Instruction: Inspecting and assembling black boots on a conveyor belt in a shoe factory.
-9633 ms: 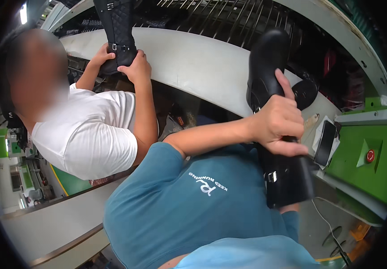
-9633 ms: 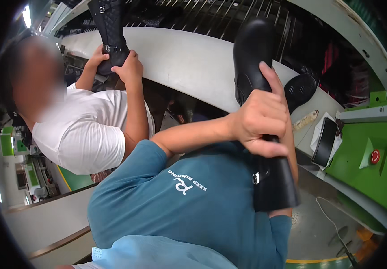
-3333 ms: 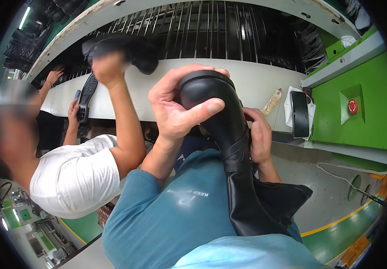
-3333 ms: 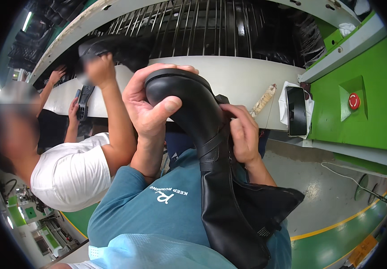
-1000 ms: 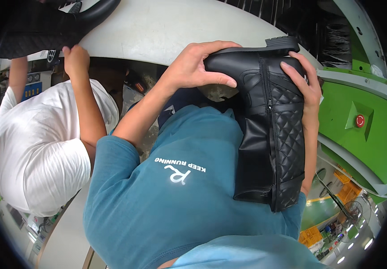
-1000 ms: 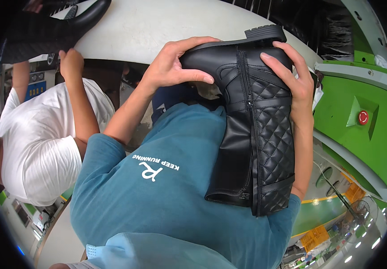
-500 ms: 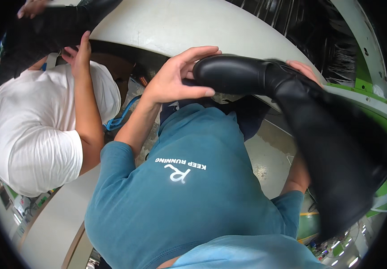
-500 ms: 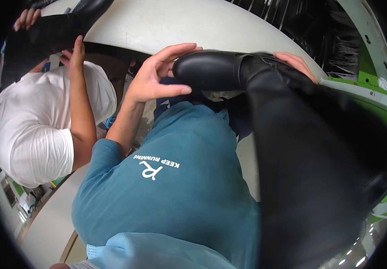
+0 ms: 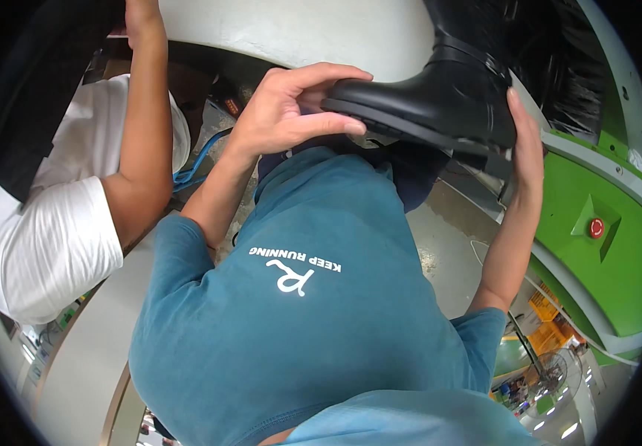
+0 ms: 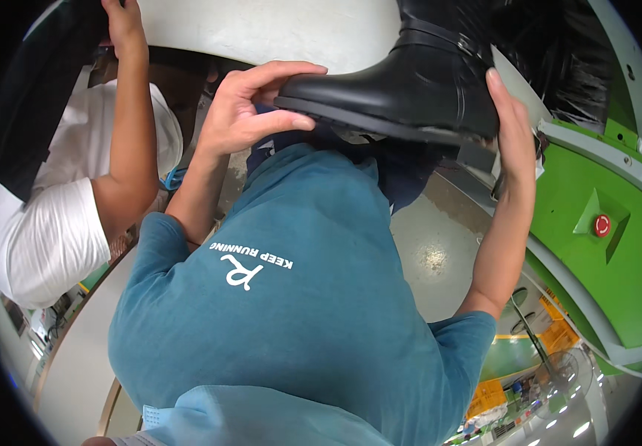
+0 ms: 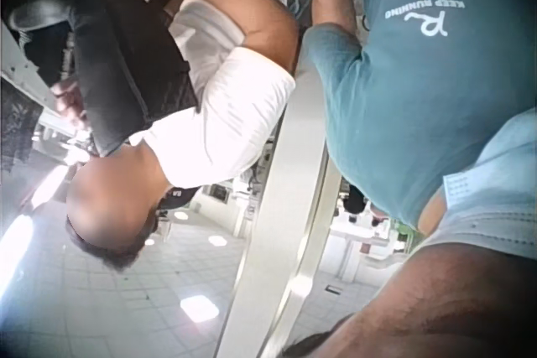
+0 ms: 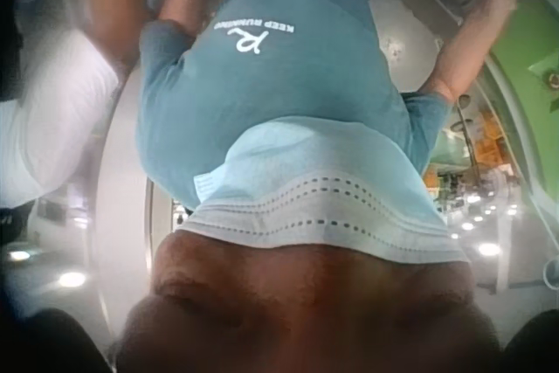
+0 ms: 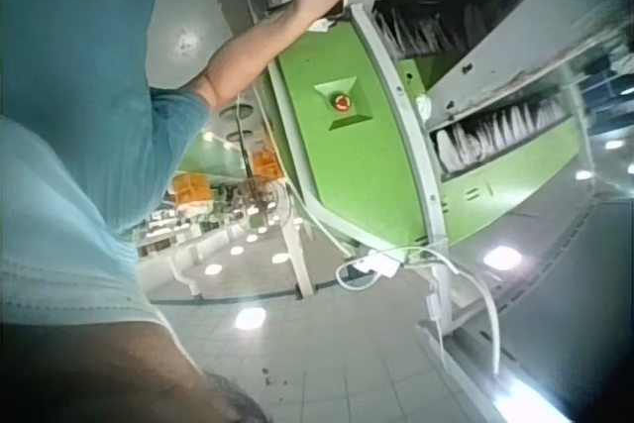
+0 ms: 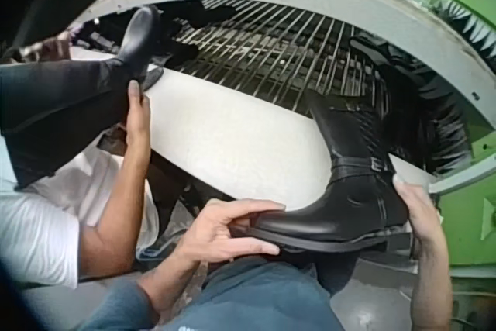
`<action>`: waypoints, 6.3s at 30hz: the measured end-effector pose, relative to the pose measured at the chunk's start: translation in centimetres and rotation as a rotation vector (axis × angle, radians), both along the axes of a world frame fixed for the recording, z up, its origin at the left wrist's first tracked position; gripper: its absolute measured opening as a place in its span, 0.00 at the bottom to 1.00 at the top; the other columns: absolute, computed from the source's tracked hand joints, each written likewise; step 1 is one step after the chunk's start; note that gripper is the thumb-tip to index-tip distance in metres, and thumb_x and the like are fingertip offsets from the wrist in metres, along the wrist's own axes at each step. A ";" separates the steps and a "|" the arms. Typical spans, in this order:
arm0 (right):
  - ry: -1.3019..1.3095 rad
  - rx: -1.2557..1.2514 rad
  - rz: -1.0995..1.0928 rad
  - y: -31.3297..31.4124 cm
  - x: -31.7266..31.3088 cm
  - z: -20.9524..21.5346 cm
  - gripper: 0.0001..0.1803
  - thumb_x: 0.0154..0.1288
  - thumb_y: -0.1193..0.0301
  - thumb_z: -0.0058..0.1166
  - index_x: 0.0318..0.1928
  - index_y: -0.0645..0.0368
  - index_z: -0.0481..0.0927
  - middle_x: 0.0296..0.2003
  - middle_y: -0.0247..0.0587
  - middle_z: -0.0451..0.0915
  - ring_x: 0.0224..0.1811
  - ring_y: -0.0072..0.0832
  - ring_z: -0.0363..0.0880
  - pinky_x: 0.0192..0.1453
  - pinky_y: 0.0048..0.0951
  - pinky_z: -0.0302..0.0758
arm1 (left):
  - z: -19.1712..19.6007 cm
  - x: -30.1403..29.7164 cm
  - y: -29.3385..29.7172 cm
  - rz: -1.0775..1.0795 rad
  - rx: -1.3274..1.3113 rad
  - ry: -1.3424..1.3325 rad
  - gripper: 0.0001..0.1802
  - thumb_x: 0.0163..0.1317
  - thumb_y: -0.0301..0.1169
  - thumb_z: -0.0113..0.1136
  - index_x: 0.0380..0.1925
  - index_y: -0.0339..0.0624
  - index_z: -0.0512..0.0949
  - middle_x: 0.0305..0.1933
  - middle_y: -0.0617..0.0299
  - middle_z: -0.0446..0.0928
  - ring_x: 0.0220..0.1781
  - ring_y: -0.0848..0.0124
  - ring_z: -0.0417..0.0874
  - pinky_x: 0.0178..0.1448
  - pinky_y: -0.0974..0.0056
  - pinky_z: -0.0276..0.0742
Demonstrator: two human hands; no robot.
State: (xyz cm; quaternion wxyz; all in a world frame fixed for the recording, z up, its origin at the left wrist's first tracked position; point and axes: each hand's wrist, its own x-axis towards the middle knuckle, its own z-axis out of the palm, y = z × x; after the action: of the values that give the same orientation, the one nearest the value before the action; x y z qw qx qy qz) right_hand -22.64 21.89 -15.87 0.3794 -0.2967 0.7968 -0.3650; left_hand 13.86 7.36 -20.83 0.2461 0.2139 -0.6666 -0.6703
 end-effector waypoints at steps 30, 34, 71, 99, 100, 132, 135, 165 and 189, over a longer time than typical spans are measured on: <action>0.580 -0.687 0.607 -2.3 7.4 -2.0 0.19 0.45 0.76 0.85 0.37 0.60 0.88 0.35 0.36 0.82 0.40 0.33 0.81 0.43 0.32 0.76 | -2.6 -7.2 -0.7 0.094 -0.384 0.142 0.23 0.50 0.25 0.90 0.46 0.33 0.92 0.55 0.45 0.93 0.62 0.55 0.94 0.67 0.56 0.90; 0.394 -0.441 0.457 -2.8 6.8 -0.6 0.24 0.41 0.73 0.88 0.38 0.58 0.86 0.36 0.30 0.80 0.40 0.24 0.79 0.43 0.28 0.74 | -1.6 -7.3 -0.4 0.092 -0.340 0.090 0.20 0.51 0.24 0.90 0.44 0.33 0.92 0.53 0.44 0.93 0.62 0.55 0.94 0.68 0.56 0.88; 0.475 -0.593 0.518 0.4 -1.2 9.3 0.50 0.62 0.80 0.74 0.83 0.61 0.65 0.78 0.52 0.72 0.80 0.41 0.73 0.80 0.39 0.71 | 17.2 -16.5 -2.0 0.402 -1.456 0.783 0.16 0.56 0.47 0.78 0.30 0.50 0.83 0.33 0.66 0.85 0.46 0.60 0.91 0.40 0.56 0.84; 0.163 -1.227 -0.134 -5.8 1.4 -1.2 0.35 0.87 0.43 0.43 0.62 0.67 0.78 0.47 0.42 0.79 0.44 0.32 0.78 0.52 0.33 0.75 | 18.9 -18.3 -5.8 -0.125 -1.473 -0.241 0.37 0.43 0.55 0.90 0.45 0.38 0.90 0.31 0.55 0.88 0.31 0.58 0.91 0.40 0.60 0.84; 0.142 -1.229 -0.142 -5.8 1.4 -1.4 0.34 0.87 0.44 0.43 0.62 0.67 0.78 0.46 0.42 0.79 0.44 0.32 0.78 0.51 0.33 0.75 | 18.8 -18.4 -5.8 -0.129 -1.478 -0.232 0.38 0.43 0.55 0.90 0.45 0.37 0.90 0.31 0.55 0.88 0.31 0.58 0.90 0.40 0.60 0.84; 0.839 -1.311 -0.041 -6.0 6.8 0.0 0.38 0.64 0.51 0.76 0.66 0.60 0.78 0.51 0.48 0.80 0.50 0.48 0.80 0.56 0.48 0.79 | 8.6 -11.6 -7.6 0.043 -1.212 -0.034 0.39 0.47 0.52 0.84 0.58 0.42 0.92 0.66 0.54 0.88 0.77 0.48 0.79 0.86 0.37 0.63; 0.851 -1.288 0.034 -6.8 8.4 -0.9 0.44 0.57 0.51 0.82 0.69 0.57 0.77 0.52 0.46 0.78 0.53 0.46 0.80 0.57 0.48 0.78 | 5.8 -8.7 -5.4 0.412 -1.045 -0.089 0.40 0.51 0.47 0.87 0.64 0.46 0.88 0.85 0.45 0.65 0.84 0.45 0.70 0.86 0.37 0.63; 0.683 -0.486 0.512 -4.0 4.2 0.0 0.23 0.43 0.68 0.87 0.40 0.55 0.88 0.52 0.33 0.92 0.57 0.39 0.89 0.66 0.44 0.78 | -3.9 -6.1 -0.1 0.332 -0.610 0.125 0.25 0.51 0.23 0.87 0.51 0.34 0.89 0.63 0.39 0.89 0.80 0.40 0.79 0.84 0.40 0.71; 1.116 -0.592 0.722 -1.7 1.9 1.1 0.24 0.51 0.72 0.78 0.49 0.53 0.84 0.46 0.35 0.82 0.49 0.40 0.81 0.49 0.43 0.77 | 2.9 -16.4 -3.2 -0.164 -1.142 -0.152 0.43 0.66 0.55 0.74 0.66 0.29 0.77 0.65 0.41 0.82 0.75 0.44 0.79 0.85 0.37 0.64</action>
State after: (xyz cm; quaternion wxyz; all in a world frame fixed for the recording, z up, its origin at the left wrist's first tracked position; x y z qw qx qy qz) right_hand -20.78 20.17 -14.74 -0.0827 -0.7734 0.5918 -0.2117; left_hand -2.59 4.21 -17.93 0.2212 0.0425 -0.9527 -0.2042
